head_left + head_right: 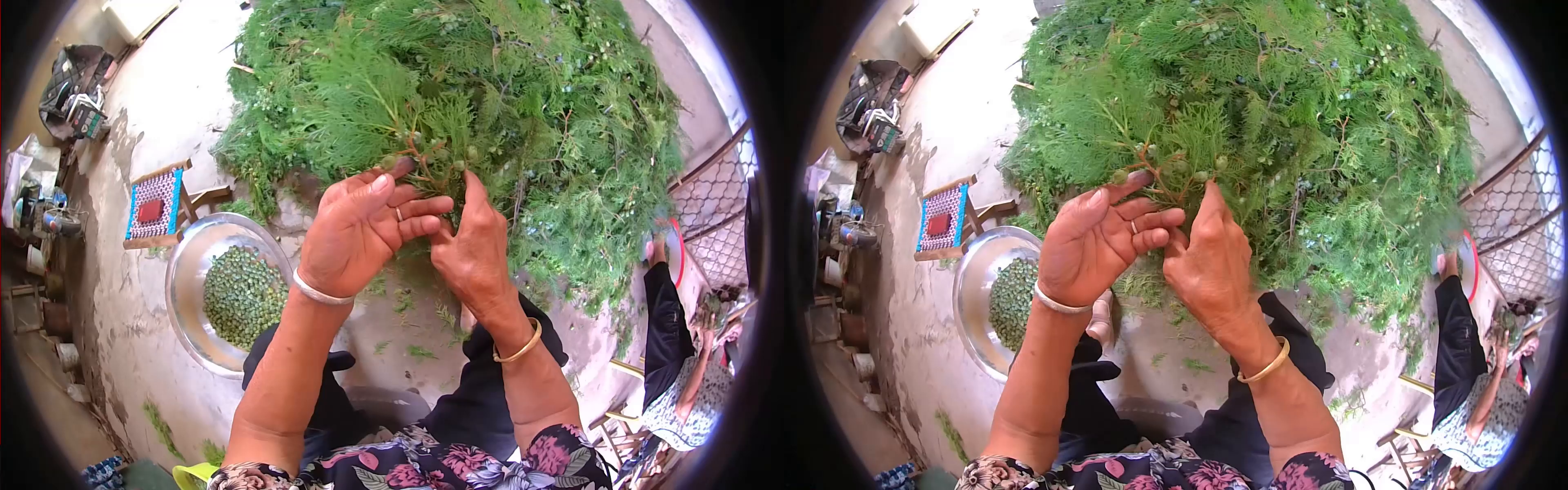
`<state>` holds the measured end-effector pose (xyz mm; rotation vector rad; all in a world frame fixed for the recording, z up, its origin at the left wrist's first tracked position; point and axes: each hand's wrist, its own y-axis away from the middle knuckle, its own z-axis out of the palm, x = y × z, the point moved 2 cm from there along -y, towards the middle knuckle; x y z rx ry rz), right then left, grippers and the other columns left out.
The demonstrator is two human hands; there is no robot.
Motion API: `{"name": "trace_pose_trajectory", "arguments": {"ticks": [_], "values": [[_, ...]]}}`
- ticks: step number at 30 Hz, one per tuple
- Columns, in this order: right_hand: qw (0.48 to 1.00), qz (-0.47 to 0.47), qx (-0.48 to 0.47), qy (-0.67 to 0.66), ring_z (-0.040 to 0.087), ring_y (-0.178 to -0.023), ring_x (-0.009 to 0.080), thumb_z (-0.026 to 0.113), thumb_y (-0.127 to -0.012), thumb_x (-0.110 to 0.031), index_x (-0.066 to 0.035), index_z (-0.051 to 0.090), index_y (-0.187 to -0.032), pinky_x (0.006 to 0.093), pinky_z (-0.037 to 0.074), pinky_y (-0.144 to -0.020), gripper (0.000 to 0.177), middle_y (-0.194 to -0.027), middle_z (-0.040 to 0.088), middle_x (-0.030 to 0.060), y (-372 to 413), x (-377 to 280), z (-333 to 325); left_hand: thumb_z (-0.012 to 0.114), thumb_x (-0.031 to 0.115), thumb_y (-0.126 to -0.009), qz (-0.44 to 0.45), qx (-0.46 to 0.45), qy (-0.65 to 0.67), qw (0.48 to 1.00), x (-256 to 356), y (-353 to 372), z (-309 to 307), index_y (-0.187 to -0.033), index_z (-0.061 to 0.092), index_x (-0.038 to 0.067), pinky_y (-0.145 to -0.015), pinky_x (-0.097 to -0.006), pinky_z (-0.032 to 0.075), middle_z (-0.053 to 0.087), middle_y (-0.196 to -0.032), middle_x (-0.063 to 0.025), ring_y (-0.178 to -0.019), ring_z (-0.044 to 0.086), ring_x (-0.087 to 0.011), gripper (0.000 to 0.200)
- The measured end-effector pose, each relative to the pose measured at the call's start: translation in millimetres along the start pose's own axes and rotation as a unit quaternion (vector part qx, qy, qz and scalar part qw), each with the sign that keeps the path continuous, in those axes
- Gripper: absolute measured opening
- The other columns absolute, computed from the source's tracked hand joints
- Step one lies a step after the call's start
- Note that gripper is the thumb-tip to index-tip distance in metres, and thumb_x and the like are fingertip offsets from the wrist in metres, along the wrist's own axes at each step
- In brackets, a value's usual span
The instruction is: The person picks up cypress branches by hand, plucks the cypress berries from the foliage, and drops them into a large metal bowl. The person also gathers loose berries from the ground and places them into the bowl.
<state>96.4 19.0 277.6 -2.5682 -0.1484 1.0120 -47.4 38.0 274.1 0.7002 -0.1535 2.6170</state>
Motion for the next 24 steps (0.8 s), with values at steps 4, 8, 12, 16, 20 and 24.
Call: {"name": "trace_pose_trajectory", "arguments": {"ticks": [4, 8, 12, 16, 20, 24], "values": [[0.975, 0.098, -0.055, -0.193, 0.065, -0.083, 0.0293, 0.059, -0.072, 0.001, 0.008, 0.049, -0.112, 0.0341, 0.051, -0.073, 0.042, -0.091, 0.065, 0.0191, 0.2, -4.3, -12.7, 0.049, 0.015, -0.091, -0.006, -0.049, -0.048, 0.998, -8.9, 5.1, 17.1, -0.129, 0.040, -0.007, -0.082, -0.0413, 0.052, 0.049, -0.123, -0.0272, -0.103, 0.055, -0.0459, 0.045], [0.977, 0.150, -0.039, -0.145, 0.063, -0.067, 0.0170, 0.055, -0.079, -0.001, 0.007, 0.058, -0.090, 0.0322, 0.053, -0.064, 0.014, -0.079, 0.066, 0.0132, -0.4, 25.7, -5.0, 0.051, 0.018, -0.090, 0.011, -0.041, -0.195, 0.980, 5.2, 10.2, 21.5, -0.130, 0.037, -0.008, -0.082, -0.0411, 0.053, 0.051, -0.120, -0.0284, -0.104, 0.055, -0.0441, 0.050], [0.779, 0.301, -0.090, -0.543, 0.063, -0.066, 0.0195, 0.050, -0.086, -0.003, 0.008, 0.061, -0.090, 0.0323, 0.055, -0.063, 0.016, -0.080, 0.066, 0.0122, -3.7, 29.6, -11.7, 0.049, 0.017, -0.091, 0.034, -0.052, -0.182, 0.981, 32.7, 8.2, -6.0, -0.124, 0.043, -0.009, -0.071, -0.0350, 0.053, 0.055, -0.113, -0.0285, -0.092, 0.061, -0.0323, 0.042], [0.739, 0.344, -0.156, -0.557, 0.066, -0.069, 0.0245, 0.048, -0.085, 0.000, 0.011, 0.059, -0.095, 0.0360, 0.057, -0.059, 0.018, -0.082, 0.066, 0.0174, -7.3, 21.4, -27.3, 0.046, 0.018, -0.093, 0.089, 0.062, -0.158, 0.981, 38.4, 9.4, -16.4, -0.118, 0.048, -0.008, -0.062, -0.0278, 0.049, 0.059, -0.106, -0.0250, -0.076, 0.061, -0.0218, 0.036], [0.742, 0.328, -0.180, -0.557, 0.066, -0.069, 0.0245, 0.048, -0.084, 0.000, 0.012, 0.058, -0.097, 0.0359, 0.057, -0.062, 0.019, -0.083, 0.066, 0.0181, -8.8, 21.5, -22.6, 0.049, 0.014, -0.091, 0.091, 0.089, -0.204, 0.971, 34.3, 9.2, -6.3, -0.114, 0.053, -0.007, -0.060, -0.0254, 0.048, 0.063, -0.097, -0.0202, -0.070, 0.060, -0.0175, 0.031], [0.757, 0.292, -0.194, -0.552, 0.065, -0.074, 0.0210, 0.049, -0.086, -0.001, 0.006, 0.059, -0.101, 0.0327, 0.056, -0.065, 0.020, -0.090, 0.065, 0.0139, -7.3, 13.2, -18.8, 0.058, 0.001, -0.082, 0.155, 0.167, -0.417, 0.880, 20.9, 9.3, 11.0, -0.098, 0.062, -0.006, -0.052, -0.0211, 0.046, 0.065, -0.076, -0.0092, -0.059, 0.058, -0.0097, 0.018]]}}
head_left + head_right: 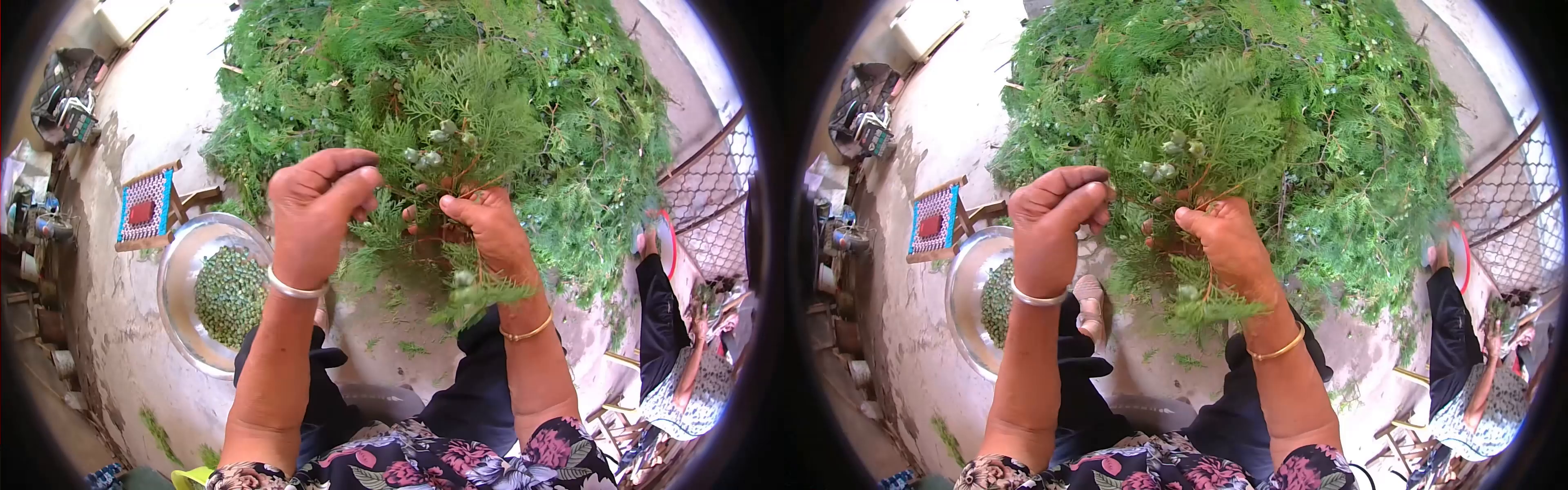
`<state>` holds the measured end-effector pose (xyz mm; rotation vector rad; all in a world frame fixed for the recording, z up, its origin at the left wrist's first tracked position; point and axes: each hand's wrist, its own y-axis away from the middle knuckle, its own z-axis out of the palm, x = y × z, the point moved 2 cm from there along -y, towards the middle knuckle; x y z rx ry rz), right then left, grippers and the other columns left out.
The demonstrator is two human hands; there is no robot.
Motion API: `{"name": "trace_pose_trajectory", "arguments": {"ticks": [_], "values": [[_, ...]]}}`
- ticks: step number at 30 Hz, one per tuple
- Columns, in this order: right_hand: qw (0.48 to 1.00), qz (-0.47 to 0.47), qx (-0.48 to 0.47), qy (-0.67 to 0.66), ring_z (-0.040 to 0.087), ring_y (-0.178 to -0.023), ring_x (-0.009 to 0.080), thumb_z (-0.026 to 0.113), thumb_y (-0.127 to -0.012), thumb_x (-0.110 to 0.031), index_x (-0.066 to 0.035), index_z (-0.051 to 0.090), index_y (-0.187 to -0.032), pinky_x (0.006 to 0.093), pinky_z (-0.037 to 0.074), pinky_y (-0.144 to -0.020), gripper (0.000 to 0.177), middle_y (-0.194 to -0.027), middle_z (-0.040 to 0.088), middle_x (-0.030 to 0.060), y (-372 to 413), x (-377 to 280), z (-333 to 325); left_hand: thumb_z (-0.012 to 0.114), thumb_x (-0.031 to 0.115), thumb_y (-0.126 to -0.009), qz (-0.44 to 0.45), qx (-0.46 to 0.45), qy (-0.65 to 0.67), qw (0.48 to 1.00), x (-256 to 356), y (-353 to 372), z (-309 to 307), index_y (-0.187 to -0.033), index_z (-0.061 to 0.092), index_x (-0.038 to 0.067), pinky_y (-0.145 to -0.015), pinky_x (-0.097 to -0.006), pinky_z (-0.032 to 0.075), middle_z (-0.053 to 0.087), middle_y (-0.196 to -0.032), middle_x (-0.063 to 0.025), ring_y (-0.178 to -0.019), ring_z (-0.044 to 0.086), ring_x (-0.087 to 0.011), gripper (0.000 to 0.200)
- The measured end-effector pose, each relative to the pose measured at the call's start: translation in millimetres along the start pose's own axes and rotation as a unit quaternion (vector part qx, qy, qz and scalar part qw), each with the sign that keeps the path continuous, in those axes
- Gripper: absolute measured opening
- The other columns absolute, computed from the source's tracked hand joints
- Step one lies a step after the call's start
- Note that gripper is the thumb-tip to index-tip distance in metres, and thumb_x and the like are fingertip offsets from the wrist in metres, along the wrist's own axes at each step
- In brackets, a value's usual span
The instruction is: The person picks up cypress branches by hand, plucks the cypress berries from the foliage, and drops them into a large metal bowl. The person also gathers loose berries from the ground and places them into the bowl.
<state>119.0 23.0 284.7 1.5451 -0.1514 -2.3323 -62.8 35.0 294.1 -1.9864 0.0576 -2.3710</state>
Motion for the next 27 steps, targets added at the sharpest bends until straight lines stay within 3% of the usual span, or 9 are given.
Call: {"name": "trace_pose_trajectory", "arguments": {"ticks": [5, 9, 11, 13, 15, 17, 22, 24, 27], "values": [[0.999, -0.031, 0.033, 0.027, 0.062, -0.077, 0.0154, 0.054, -0.090, -0.009, 0.002, 0.060, -0.103, 0.0292, 0.054, -0.064, 0.018, -0.092, 0.064, 0.0069, 2.1, 7.9, 12.7, 0.063, -0.001, -0.078, 0.109, 0.046, -0.223, 0.968, -11.8, -2.0, 11.2, -0.097, 0.064, -0.005, -0.050, -0.0195, 0.042, 0.062, -0.067, -0.0029, -0.055, 0.051, -0.0045, 0.020], [0.995, -0.053, 0.032, 0.077, 0.060, -0.073, 0.0132, 0.056, -0.090, -0.013, 0.001, 0.060, -0.102, 0.0282, 0.053, -0.061, 0.019, -0.090, 0.064, 0.0053, 0.0, 12.3, 12.7, 0.067, 0.001, -0.074, 0.122, 0.007, -0.311, 0.943, -17.7, 0.4, 13.7, -0.089, 0.062, -0.006, -0.048, -0.0200, 0.039, 0.058, -0.062, -0.0008, -0.054, 0.049, -0.0030, 0.017], [0.993, -0.069, 0.028, 0.088, 0.060, -0.072, 0.0130, 0.056, -0.090, -0.014, 0.001, 0.061, -0.102, 0.0283, 0.053, -0.059, 0.019, -0.089, 0.064, 0.0053, 0.6, 11.1, 13.2, 0.066, 0.001, -0.075, 0.137, 0.010, -0.288, 0.948, -17.3, -0.5, 14.2, -0.084, 0.061, -0.005, -0.047, -0.0201, 0.039, 0.058, -0.062, -0.0009, -0.053, 0.049, -0.0039, 0.012], [0.996, -0.044, 0.042, 0.068, 0.059, -0.069, 0.0121, 0.056, -0.091, -0.017, 0.000, 0.062, -0.100, 0.0270, 0.051, -0.055, 0.020, -0.087, 0.064, 0.0051, 1.5, 9.9, 12.3, 0.065, 0.002, -0.077, -0.012, 0.006, -0.138, 0.990, -10.6, 0.5, 11.4, -0.082, 0.061, -0.004, -0.047, -0.0201, 0.041, 0.058, -0.063, -0.0023, -0.053, 0.051, -0.0053, 0.009], [0.996, -0.023, 0.019, 0.079, 0.058, -0.068, 0.0116, 0.056, -0.091, -0.018, -0.001, 0.063, -0.098, 0.0260, 0.050, -0.053, 0.020, -0.084, 0.064, 0.0045, 2.9, 6.9, 9.9, 0.062, 0.009, -0.083, -0.024, 0.003, -0.104, 0.994, -4.8, -0.2, 8.7, -0.081, 0.060, -0.002, -0.045, -0.0211, 0.041, 0.059, -0.064, -0.0046, -0.050, 0.051, -0.0078, 0.011], [0.996, -0.003, -0.006, 0.091, 0.058, -0.067, 0.0110, 0.055, -0.091, -0.019, -0.002, 0.063, -0.096, 0.0251, 0.050, -0.051, 0.020, -0.082, 0.064, 0.0040, 3.8, 6.3, 10.3, 0.059, 0.015, -0.088, -0.108, -0.013, 0.169, 0.980, -10.5, -1.6, 4.9, -0.080, 0.058, 0.000, -0.042, -0.0219, 0.039, 0.059, -0.064, -0.0060, -0.048, 0.050, -0.0090, 0.017], [0.999, -0.001, -0.001, 0.050, 0.057, -0.064, 0.0108, 0.059, -0.089, -0.024, -0.003, 0.063, -0.091, 0.0231, 0.048, -0.048, 0.021, -0.077, 0.065, 0.0041, 5.1, 8.2, 16.9, 0.058, 0.017, -0.089, -0.109, 0.032, 0.242, 0.964, -17.8, -1.0, 7.8, -0.079, 0.057, 0.001, -0.041, -0.0213, 0.037, 0.059, -0.063, -0.0058, -0.047, 0.049, -0.0087, 0.019], [0.998, 0.002, 0.020, 0.062, 0.057, -0.064, 0.0111, 0.059, -0.089, -0.024, -0.003, 0.063, -0.091, 0.0233, 0.048, -0.048, 0.021, -0.077, 0.065, 0.0047, 4.5, 11.9, 16.4, 0.058, 0.016, -0.088, 0.006, 0.096, -0.102, 0.990, -10.0, -0.5, 6.5, -0.077, 0.057, 0.001, -0.040, -0.0207, 0.035, 0.057, -0.061, -0.0043, -0.047, 0.048, -0.0077, 0.019], [0.997, -0.005, 0.027, 0.074, 0.057, -0.064, 0.0119, 0.059, -0.089, -0.023, -0.003, 0.062, -0.093, 0.0238, 0.047, -0.047, 0.021, -0.076, 0.064, 0.0057, 3.1, 15.4, 9.9, 0.058, 0.015, -0.088, 0.018, 0.153, -0.097, 0.983, -3.9, -0.5, 8.3, -0.075, 0.057, 0.002, -0.040, -0.0198, 0.034, 0.055, -0.059, -0.0026, -0.048, 0.047, -0.0060, 0.019]]}}
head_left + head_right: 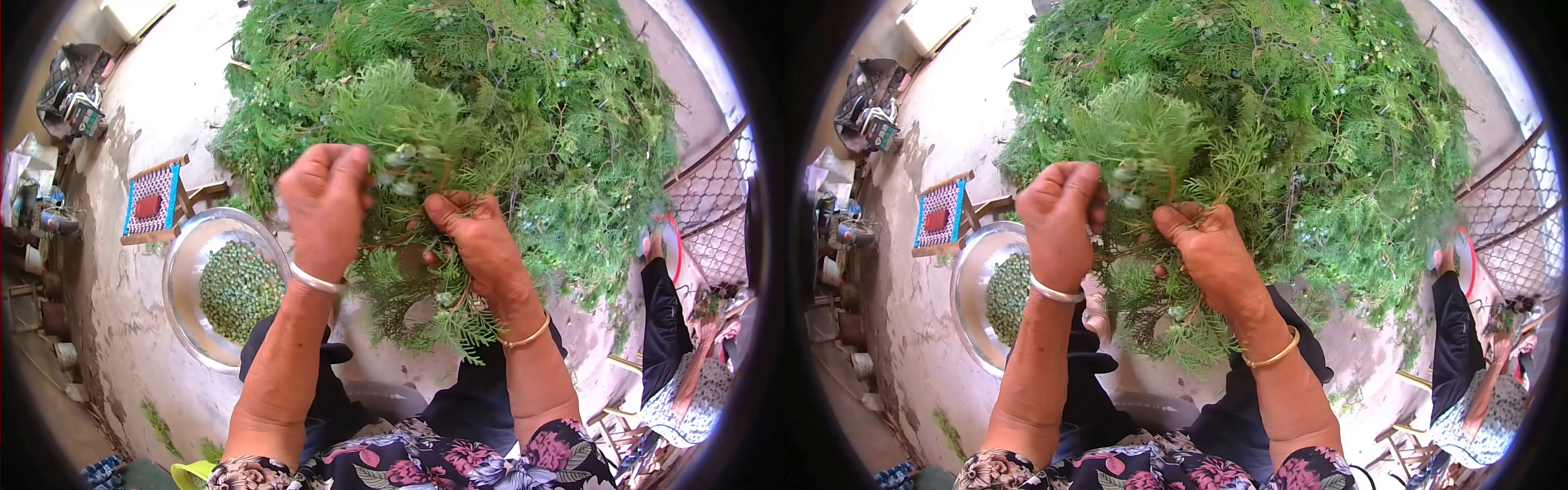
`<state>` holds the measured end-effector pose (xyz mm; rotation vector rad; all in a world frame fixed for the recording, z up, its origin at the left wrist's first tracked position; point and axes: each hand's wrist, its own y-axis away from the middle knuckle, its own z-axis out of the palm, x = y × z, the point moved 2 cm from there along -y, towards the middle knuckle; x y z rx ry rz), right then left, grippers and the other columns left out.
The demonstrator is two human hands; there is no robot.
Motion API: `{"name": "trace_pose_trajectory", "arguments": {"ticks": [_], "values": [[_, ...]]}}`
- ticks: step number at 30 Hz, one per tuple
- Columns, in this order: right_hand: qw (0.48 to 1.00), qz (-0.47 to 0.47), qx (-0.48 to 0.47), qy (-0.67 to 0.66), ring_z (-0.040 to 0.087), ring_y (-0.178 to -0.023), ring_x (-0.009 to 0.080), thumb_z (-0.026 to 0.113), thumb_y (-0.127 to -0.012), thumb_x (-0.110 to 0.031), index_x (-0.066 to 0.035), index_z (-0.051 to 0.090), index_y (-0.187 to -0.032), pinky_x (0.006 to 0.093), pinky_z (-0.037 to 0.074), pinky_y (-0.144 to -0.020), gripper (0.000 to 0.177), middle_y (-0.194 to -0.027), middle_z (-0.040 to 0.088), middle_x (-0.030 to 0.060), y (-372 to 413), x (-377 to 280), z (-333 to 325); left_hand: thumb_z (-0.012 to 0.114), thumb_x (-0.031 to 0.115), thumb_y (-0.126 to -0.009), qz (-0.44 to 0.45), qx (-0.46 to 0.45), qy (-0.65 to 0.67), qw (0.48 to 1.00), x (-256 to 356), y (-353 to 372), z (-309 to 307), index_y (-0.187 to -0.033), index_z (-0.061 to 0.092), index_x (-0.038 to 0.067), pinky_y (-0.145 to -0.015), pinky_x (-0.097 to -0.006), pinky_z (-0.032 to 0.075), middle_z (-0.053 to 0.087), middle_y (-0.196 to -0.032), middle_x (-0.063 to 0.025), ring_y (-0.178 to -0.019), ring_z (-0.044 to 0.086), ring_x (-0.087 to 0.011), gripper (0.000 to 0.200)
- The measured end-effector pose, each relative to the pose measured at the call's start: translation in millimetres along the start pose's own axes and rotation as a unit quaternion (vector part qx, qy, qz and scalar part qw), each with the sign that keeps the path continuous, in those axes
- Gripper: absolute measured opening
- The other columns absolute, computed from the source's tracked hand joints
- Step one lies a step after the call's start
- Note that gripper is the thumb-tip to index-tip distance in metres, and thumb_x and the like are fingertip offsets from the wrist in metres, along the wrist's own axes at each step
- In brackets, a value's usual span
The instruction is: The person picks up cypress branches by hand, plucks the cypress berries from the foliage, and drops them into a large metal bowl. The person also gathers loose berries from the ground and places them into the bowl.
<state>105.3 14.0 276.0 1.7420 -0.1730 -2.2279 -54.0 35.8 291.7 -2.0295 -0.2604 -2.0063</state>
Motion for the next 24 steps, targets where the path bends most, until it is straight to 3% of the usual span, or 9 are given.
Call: {"name": "trace_pose_trajectory", "arguments": {"ticks": [2, 4, 6, 14, 17, 19, 21, 22, 24], "values": [[1.000, -0.011, -0.012, -0.003, 0.058, -0.064, 0.0124, 0.058, -0.089, -0.022, -0.003, 0.062, -0.095, 0.0240, 0.047, -0.047, 0.021, -0.077, 0.064, 0.0063, 1.9, -1.2, -5.0, 0.055, 0.019, -0.090, -0.063, -0.005, 0.071, 0.995, -11.9, -21.2, -30.2, -0.077, 0.057, 0.001, -0.040, -0.0203, 0.032, 0.057, -0.064, -0.0053, -0.047, 0.044, -0.0065, 0.022], [1.000, 0.007, 0.012, -0.024, 0.057, -0.072, 0.0102, 0.057, -0.090, -0.021, -0.003, 0.063, -0.094, 0.0243, 0.047, -0.050, 0.020, -0.079, 0.063, 0.0026, 6.4, -5.8, -9.9, 0.053, 0.023, -0.091, -0.174, -0.158, 0.457, 0.858, -30.2, -46.4, -51.1, -0.083, 0.057, 0.002, -0.042, -0.0232, 0.033, 0.059, -0.068, -0.0101, -0.047, 0.045, -0.0095, 0.023], [1.000, 0.003, 0.017, -0.024, 0.057, -0.073, 0.0107, 0.057, -0.091, -0.020, -0.003, 0.063, -0.095, 0.0244, 0.046, -0.050, 0.019, -0.080, 0.063, 0.0025, 7.5, -8.6, -9.9, 0.051, 0.023, -0.091, -0.161, -0.167, 0.467, 0.854, -34.0, -47.5, -52.6, -0.089, 0.055, 0.002, -0.043, -0.0250, 0.034, 0.061, -0.076, -0.0149, -0.050, 0.046, -0.0128, 0.021], [0.998, -0.015, 0.040, 0.045, 0.055, -0.076, 0.0089, 0.055, -0.091, -0.013, -0.003, 0.063, -0.101, 0.0261, 0.046, -0.060, 0.017, -0.087, 0.063, 0.0004, 3.4, 6.0, -11.6, 0.058, 0.005, -0.082, -0.091, -0.181, 0.348, 0.915, 4.8, -14.5, -19.9, -0.096, 0.056, -0.001, -0.044, -0.0221, 0.038, 0.063, -0.079, -0.0117, -0.056, 0.051, -0.0098, 0.015], [0.995, -0.038, 0.024, 0.086, 0.059, -0.074, 0.0101, 0.056, -0.090, -0.017, -0.004, 0.061, -0.104, 0.0254, 0.051, -0.052, 0.019, -0.086, 0.064, 0.0023, 2.5, 9.3, -6.7, 0.064, -0.001, -0.075, 0.036, -0.166, 0.042, 0.985, 8.2, -3.8, -3.3, -0.094, 0.062, -0.001, -0.045, -0.0185, 0.033, 0.059, -0.068, -0.0023, -0.052, 0.044, -0.0043, 0.020], [0.998, -0.031, 0.048, 0.040, 0.050, -0.078, 0.0089, 0.054, -0.090, -0.008, 0.000, 0.063, -0.100, 0.0270, 0.043, -0.072, 0.016, -0.090, 0.063, -0.0002, 4.4, 7.2, 0.0, 0.066, 0.001, -0.075, 0.106, -0.168, -0.024, 0.980, 1.6, -1.7, 5.1, -0.094, 0.063, -0.002, -0.045, -0.0179, 0.033, 0.059, -0.069, -0.0015, -0.052, 0.045, -0.0037, 0.020], [0.997, -0.035, 0.035, 0.062, 0.051, -0.077, 0.0086, 0.054, -0.090, -0.007, 0.000, 0.063, -0.099, 0.0266, 0.043, -0.072, 0.016, -0.089, 0.064, -0.0004, 4.4, 8.0, 2.4, 0.065, 0.005, -0.077, 0.209, -0.162, -0.120, 0.957, -3.3, -0.5, 7.9, -0.091, 0.063, -0.001, -0.044, -0.0167, 0.032, 0.059, -0.069, -0.0001, -0.050, 0.044, -0.0018, 0.016], [0.995, -0.042, 0.023, 0.084, 0.051, -0.077, 0.0083, 0.053, -0.090, -0.007, 0.000, 0.064, -0.098, 0.0261, 0.043, -0.071, 0.015, -0.087, 0.064, -0.0005, 4.3, 7.8, 3.8, 0.065, 0.005, -0.077, 0.208, -0.162, -0.121, 0.957, -1.2, 0.6, 7.6, -0.091, 0.063, -0.001, -0.044, -0.0167, 0.032, 0.059, -0.069, -0.0001, -0.050, 0.044, -0.0018, 0.016], [0.994, -0.041, 0.021, 0.097, 0.051, -0.075, 0.0080, 0.054, -0.090, -0.008, 0.000, 0.064, -0.098, 0.0259, 0.044, -0.069, 0.015, -0.086, 0.064, -0.0007, 7.1, 5.9, 7.7, 0.062, 0.006, -0.081, 0.036, -0.149, -0.014, 0.988, 3.7, 1.6, 5.2, -0.086, 0.064, 0.000, -0.042, -0.0174, 0.032, 0.059, -0.068, -0.0016, -0.049, 0.042, -0.0016, 0.008]]}}
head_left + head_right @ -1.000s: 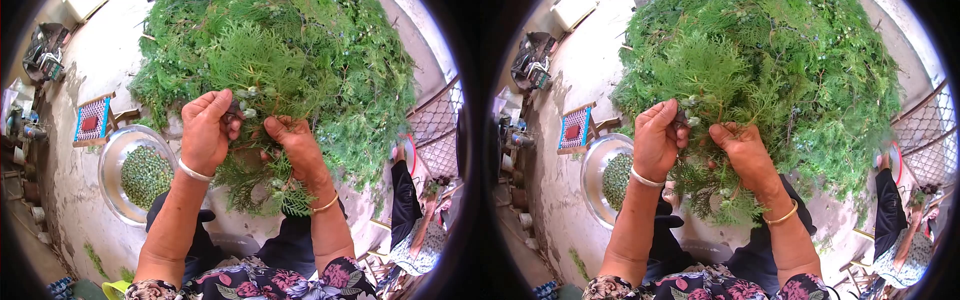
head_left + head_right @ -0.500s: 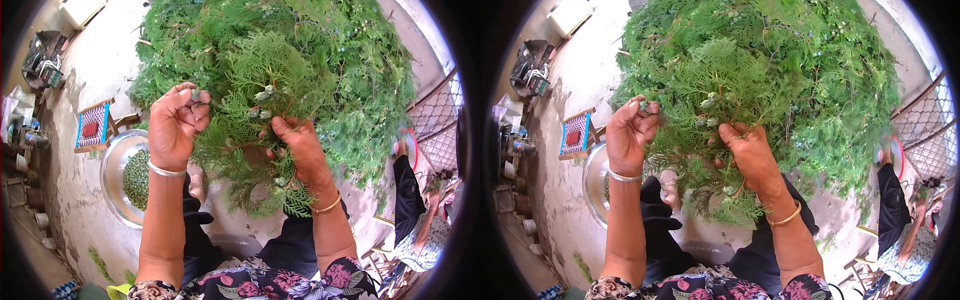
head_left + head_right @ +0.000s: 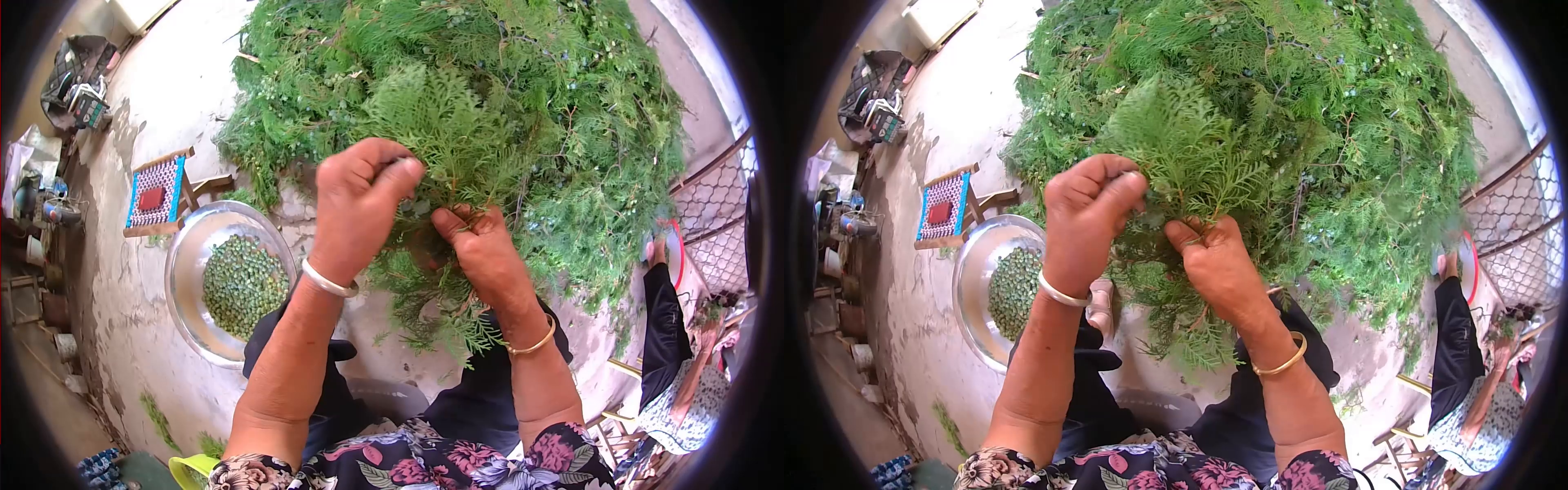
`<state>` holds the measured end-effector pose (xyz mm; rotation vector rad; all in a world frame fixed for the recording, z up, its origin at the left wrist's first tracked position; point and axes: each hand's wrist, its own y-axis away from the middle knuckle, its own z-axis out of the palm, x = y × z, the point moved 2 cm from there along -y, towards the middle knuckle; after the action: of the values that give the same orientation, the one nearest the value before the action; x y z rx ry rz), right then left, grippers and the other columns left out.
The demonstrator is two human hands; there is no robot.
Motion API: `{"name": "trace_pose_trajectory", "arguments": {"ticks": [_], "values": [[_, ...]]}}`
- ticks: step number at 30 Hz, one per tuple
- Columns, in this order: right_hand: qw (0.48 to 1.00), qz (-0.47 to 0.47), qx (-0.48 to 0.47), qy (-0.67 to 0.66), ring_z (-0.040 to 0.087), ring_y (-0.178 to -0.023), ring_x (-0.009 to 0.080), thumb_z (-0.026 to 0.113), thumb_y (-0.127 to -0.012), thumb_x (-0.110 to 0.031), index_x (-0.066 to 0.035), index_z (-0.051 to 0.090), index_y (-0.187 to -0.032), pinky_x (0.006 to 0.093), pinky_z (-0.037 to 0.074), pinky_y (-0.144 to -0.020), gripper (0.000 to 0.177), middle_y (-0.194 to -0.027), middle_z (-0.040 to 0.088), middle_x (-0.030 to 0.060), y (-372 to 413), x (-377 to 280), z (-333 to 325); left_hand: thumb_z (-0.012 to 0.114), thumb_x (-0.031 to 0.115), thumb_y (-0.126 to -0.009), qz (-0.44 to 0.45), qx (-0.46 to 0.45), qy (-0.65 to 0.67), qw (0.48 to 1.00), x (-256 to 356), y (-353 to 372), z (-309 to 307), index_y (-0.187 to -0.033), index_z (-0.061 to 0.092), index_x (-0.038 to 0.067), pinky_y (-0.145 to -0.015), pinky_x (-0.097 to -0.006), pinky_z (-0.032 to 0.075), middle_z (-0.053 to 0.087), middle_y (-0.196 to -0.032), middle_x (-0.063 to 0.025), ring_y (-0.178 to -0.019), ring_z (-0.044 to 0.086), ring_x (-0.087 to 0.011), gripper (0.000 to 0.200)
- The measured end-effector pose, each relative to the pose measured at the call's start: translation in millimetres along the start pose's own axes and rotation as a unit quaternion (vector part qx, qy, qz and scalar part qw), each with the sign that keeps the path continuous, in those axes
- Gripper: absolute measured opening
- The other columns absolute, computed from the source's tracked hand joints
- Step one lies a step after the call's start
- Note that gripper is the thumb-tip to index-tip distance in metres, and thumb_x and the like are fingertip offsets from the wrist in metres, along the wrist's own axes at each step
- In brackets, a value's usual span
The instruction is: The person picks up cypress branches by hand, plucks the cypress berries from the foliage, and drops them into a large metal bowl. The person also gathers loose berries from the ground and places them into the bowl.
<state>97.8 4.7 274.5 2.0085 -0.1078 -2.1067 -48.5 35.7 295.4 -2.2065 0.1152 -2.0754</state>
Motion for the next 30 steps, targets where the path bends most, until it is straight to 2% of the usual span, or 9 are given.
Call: {"name": "trace_pose_trajectory", "arguments": {"ticks": [2, 4, 11, 15, 17, 21, 26, 28, 30], "values": [[1.000, 0.002, -0.002, 0.013, 0.051, -0.073, 0.0076, 0.055, -0.090, -0.009, -0.001, 0.064, -0.098, 0.0257, 0.045, -0.066, 0.015, -0.085, 0.063, -0.0009, 0.6, -1.3, 0.7, 0.058, 0.010, -0.086, -0.060, 0.007, 0.066, 0.996, 0.5, -2.0, -6.2, -0.082, 0.060, 0.002, -0.040, -0.0179, 0.030, 0.056, -0.065, -0.0029, -0.045, 0.039, -0.0028, 0.009], [0.996, 0.026, -0.074, -0.049, 0.057, -0.067, 0.0089, 0.058, -0.090, -0.015, -0.002, 0.062, -0.094, 0.0235, 0.046, -0.050, 0.015, -0.081, 0.064, 0.0023, -1.5, -1.7, 3.3, 0.057, 0.013, -0.088, -0.143, -0.006, 0.303, 0.942, -8.2, -3.0, -10.3, -0.080, 0.056, 0.004, -0.037, -0.0179, 0.028, 0.054, -0.062, -0.0043, -0.042, 0.036, -0.0046, 0.013], [0.997, 0.033, -0.064, -0.027, 0.057, -0.066, 0.0084, 0.059, -0.089, -0.019, -0.002, 0.064, -0.087, 0.0232, 0.046, -0.050, 0.018, -0.077, 0.064, 0.0024, 0.1, -12.1, 8.4, 0.055, 0.029, -0.091, -0.252, 0.059, 0.395, 0.881, -17.7, 0.2, -6.6, -0.076, 0.050, 0.011, -0.034, -0.0215, 0.027, 0.048, -0.058, -0.0022, -0.038, 0.034, -0.0074, 0.024], [0.992, 0.035, -0.078, -0.089, 0.057, -0.065, 0.0100, 0.058, -0.090, -0.021, -0.002, 0.063, -0.090, 0.0233, 0.044, -0.047, 0.019, -0.077, 0.064, 0.0037, -3.2, -7.3, 8.9, 0.052, 0.032, -0.092, -0.254, 0.060, 0.385, 0.885, -27.5, -4.2, -12.2, -0.076, 0.050, 0.011, -0.033, -0.0222, 0.026, 0.046, -0.057, -0.0015, -0.037, 0.032, -0.0084, 0.027], [0.993, 0.029, -0.075, -0.092, 0.057, -0.065, 0.0107, 0.058, -0.090, -0.021, -0.002, 0.063, -0.092, 0.0234, 0.044, -0.046, 0.020, -0.076, 0.064, 0.0041, -4.3, -6.1, 4.9, 0.047, 0.032, -0.094, -0.205, -0.061, 0.563, 0.798, -38.6, -14.8, -27.4, -0.077, 0.051, 0.010, -0.034, -0.0228, 0.026, 0.047, -0.059, -0.0034, -0.039, 0.033, -0.0089, 0.029], [0.988, 0.044, -0.063, -0.131, 0.057, -0.065, 0.0119, 0.056, -0.090, -0.022, -0.003, 0.061, -0.098, 0.0240, 0.042, -0.044, 0.021, -0.076, 0.064, 0.0046, -3.9, -9.3, -6.9, 0.046, 0.028, -0.094, -0.152, -0.031, 0.560, 0.814, -31.0, -21.4, -54.0, -0.084, 0.055, 0.005, -0.040, -0.0219, 0.031, 0.056, -0.070, -0.0111, -0.048, 0.041, -0.0107, 0.027], [0.995, 0.052, -0.021, -0.083, 0.058, -0.067, 0.0119, 0.055, -0.091, -0.023, -0.005, 0.061, -0.099, 0.0239, 0.043, -0.045, 0.020, -0.077, 0.064, 0.0045, -3.0, -6.1, -13.2, 0.051, 0.020, -0.090, -0.170, -0.032, 0.515, 0.839, -10.9, -8.9, -37.4, -0.099, 0.057, -0.002, -0.043, -0.0223, 0.037, 0.057, -0.083, -0.0149, -0.053, 0.042, -0.0103, 0.024], [0.996, 0.053, -0.028, -0.061, 0.059, -0.069, 0.0118, 0.056, -0.091, -0.021, -0.005, 0.061, -0.101, 0.0242, 0.045, -0.048, 0.019, -0.079, 0.065, 0.0042, -1.0, -6.3, -10.5, 0.054, 0.012, -0.088, -0.140, -0.099, 0.406, 0.898, -12.0, -9.0, -35.6, -0.097, 0.058, -0.003, -0.039, -0.0193, 0.033, 0.058, -0.079, -0.0132, -0.049, 0.042, -0.0076, 0.019], [0.999, 0.027, -0.012, -0.040, 0.060, -0.072, 0.0116, 0.056, -0.091, -0.019, -0.005, 0.061, -0.101, 0.0243, 0.046, -0.052, 0.018, -0.082, 0.065, 0.0039, -3.0, 1.9, -8.2, 0.059, 0.011, -0.085, -0.162, -0.065, 0.304, 0.937, -8.3, -4.5, -22.7, -0.090, 0.061, -0.003, -0.037, -0.0162, 0.030, 0.058, -0.070, -0.0087, -0.045, 0.040, -0.0046, 0.015]]}}
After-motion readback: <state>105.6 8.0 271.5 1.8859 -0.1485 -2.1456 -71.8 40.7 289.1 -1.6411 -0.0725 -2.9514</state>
